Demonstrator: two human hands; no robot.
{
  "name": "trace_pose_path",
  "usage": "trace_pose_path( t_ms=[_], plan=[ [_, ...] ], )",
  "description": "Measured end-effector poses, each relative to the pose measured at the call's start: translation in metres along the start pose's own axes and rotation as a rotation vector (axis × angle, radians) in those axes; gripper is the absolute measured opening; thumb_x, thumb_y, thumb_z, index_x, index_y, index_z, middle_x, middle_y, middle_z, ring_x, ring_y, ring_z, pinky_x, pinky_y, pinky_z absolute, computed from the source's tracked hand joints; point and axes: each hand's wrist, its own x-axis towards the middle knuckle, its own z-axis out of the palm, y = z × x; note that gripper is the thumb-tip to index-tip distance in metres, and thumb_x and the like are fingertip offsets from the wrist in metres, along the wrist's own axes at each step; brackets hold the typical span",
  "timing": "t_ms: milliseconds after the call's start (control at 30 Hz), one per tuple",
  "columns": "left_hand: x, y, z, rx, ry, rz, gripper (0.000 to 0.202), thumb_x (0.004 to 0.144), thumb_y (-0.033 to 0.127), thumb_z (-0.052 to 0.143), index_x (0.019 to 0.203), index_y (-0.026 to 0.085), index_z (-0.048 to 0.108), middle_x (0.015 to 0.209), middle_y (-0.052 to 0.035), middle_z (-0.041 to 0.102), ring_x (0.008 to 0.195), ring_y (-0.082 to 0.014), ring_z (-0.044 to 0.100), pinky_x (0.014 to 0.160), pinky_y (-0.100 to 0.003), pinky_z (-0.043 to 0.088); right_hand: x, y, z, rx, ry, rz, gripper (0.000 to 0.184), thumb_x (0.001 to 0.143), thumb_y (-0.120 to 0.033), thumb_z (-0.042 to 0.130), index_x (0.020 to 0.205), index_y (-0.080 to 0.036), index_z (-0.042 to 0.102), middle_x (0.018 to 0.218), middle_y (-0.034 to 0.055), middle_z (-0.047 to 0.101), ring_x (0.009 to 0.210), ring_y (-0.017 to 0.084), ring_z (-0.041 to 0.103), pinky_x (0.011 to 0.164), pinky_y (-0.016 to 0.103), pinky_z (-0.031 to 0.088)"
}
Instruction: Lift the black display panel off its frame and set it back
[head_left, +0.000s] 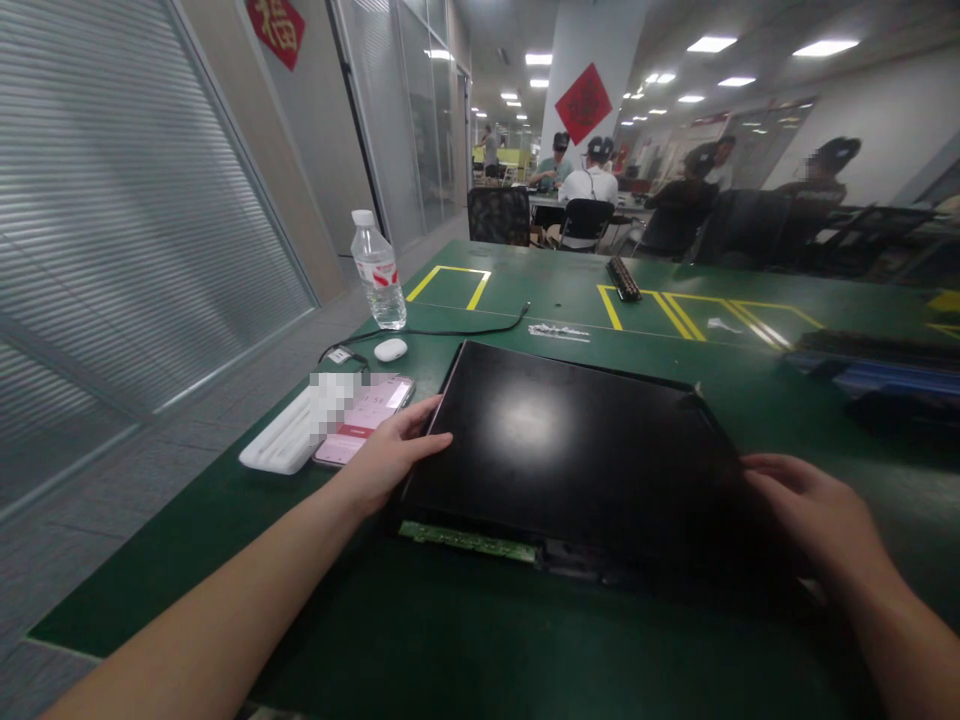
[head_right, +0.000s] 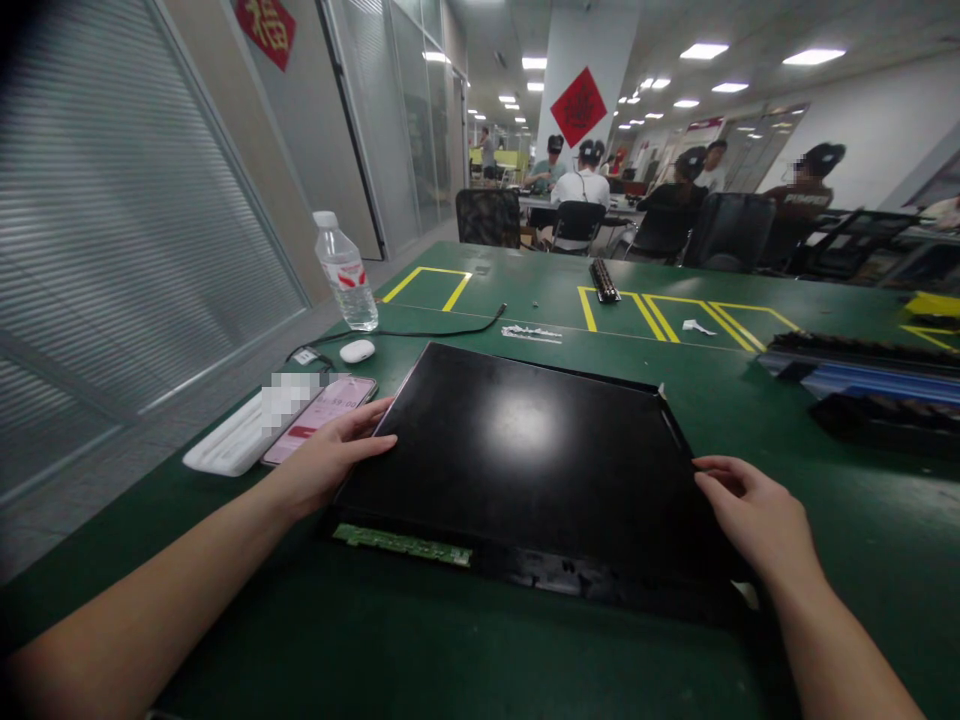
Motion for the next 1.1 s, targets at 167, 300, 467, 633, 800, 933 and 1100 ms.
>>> trace_pose_path(
  t_ms=[167, 300, 467, 633, 800, 933, 1100],
  plan=[
    [0.002, 0.001, -0.003, 0.041, 0.007, -0.007, 0.074, 0.067, 0.016, 0.091, 0.138, 0.023, 0.072, 0.126, -0.0101, 0.082, 0.114, -0.0334, 0.078, 0.099, -0.044, 0.061, 0.0, 0.003, 0.001, 0.01, -0.01, -0.008, 0.048, 0.054, -0.057, 0.062, 0.089, -0.027, 0.076, 0.092, 0.0103, 0.079, 0.09, 0.038, 0.072, 0.072, 0.047, 0.051],
    [0.001, 0.003, -0.003, 0.069, -0.001, 0.008, 0.071, 0.066, 0.017, 0.091, 0.135, 0.023, 0.074, 0.123, -0.009, 0.083, 0.114, -0.0333, 0.078, 0.1, -0.044, 0.06, -0.004, -0.004, 0.0, -0.019, -0.016, 0.014, 0.052, 0.052, -0.058, 0.058, 0.091, -0.027, 0.075, 0.096, 0.0113, 0.079, 0.091, 0.038, 0.07, 0.073, 0.047, 0.051],
    [-0.001, 0.005, -0.002, 0.089, 0.005, 0.032, 0.066, 0.065, 0.019, 0.09, 0.129, 0.023, 0.077, 0.122, -0.0074, 0.084, 0.118, -0.0333, 0.076, 0.102, -0.043, 0.059, -0.007, -0.008, -0.001, -0.036, -0.012, -0.002, 0.051, 0.051, -0.058, 0.057, 0.088, -0.027, 0.074, 0.096, 0.0114, 0.078, 0.092, 0.038, 0.069, 0.076, 0.048, 0.051],
    [-0.004, 0.008, 0.001, 0.12, 0.01, 0.029, 0.061, 0.065, 0.02, 0.089, 0.125, 0.023, 0.078, 0.124, -0.0084, 0.083, 0.121, -0.0356, 0.074, 0.102, -0.045, 0.059, -0.008, -0.007, -0.001, -0.02, -0.005, -0.023, 0.047, 0.052, -0.057, 0.058, 0.085, -0.027, 0.075, 0.093, 0.0112, 0.078, 0.093, 0.038, 0.07, 0.078, 0.049, 0.051],
    [-0.006, 0.01, 0.005, 0.123, 0.02, 0.042, 0.062, 0.064, 0.022, 0.089, 0.124, 0.022, 0.077, 0.126, -0.009, 0.083, 0.123, -0.0363, 0.073, 0.105, -0.047, 0.057, -0.004, -0.002, 0.001, 0.006, -0.014, 0.003, 0.051, 0.051, -0.058, 0.06, 0.088, -0.028, 0.076, 0.095, 0.0113, 0.079, 0.09, 0.038, 0.07, 0.073, 0.048, 0.051],
    [-0.006, 0.008, 0.005, 0.098, 0.014, 0.052, 0.062, 0.066, 0.023, 0.09, 0.127, 0.023, 0.077, 0.125, -0.0082, 0.083, 0.121, -0.0353, 0.074, 0.104, -0.045, 0.058, -0.001, 0.0, 0.002, 0.007, -0.001, -0.017, 0.049, 0.048, -0.058, 0.06, 0.084, -0.028, 0.076, 0.091, 0.0101, 0.079, 0.091, 0.038, 0.07, 0.077, 0.049, 0.051],
    [-0.006, 0.006, 0.004, 0.059, -0.012, 0.061, 0.057, 0.071, 0.021, 0.089, 0.127, 0.026, 0.078, 0.125, -0.005, 0.083, 0.119, -0.0327, 0.076, 0.101, -0.04, 0.06, -0.002, 0.0, 0.001, 0.026, -0.009, -0.002, 0.052, 0.047, -0.06, 0.062, 0.085, -0.028, 0.077, 0.093, 0.0105, 0.079, 0.091, 0.039, 0.07, 0.076, 0.049, 0.051]
  ],
)
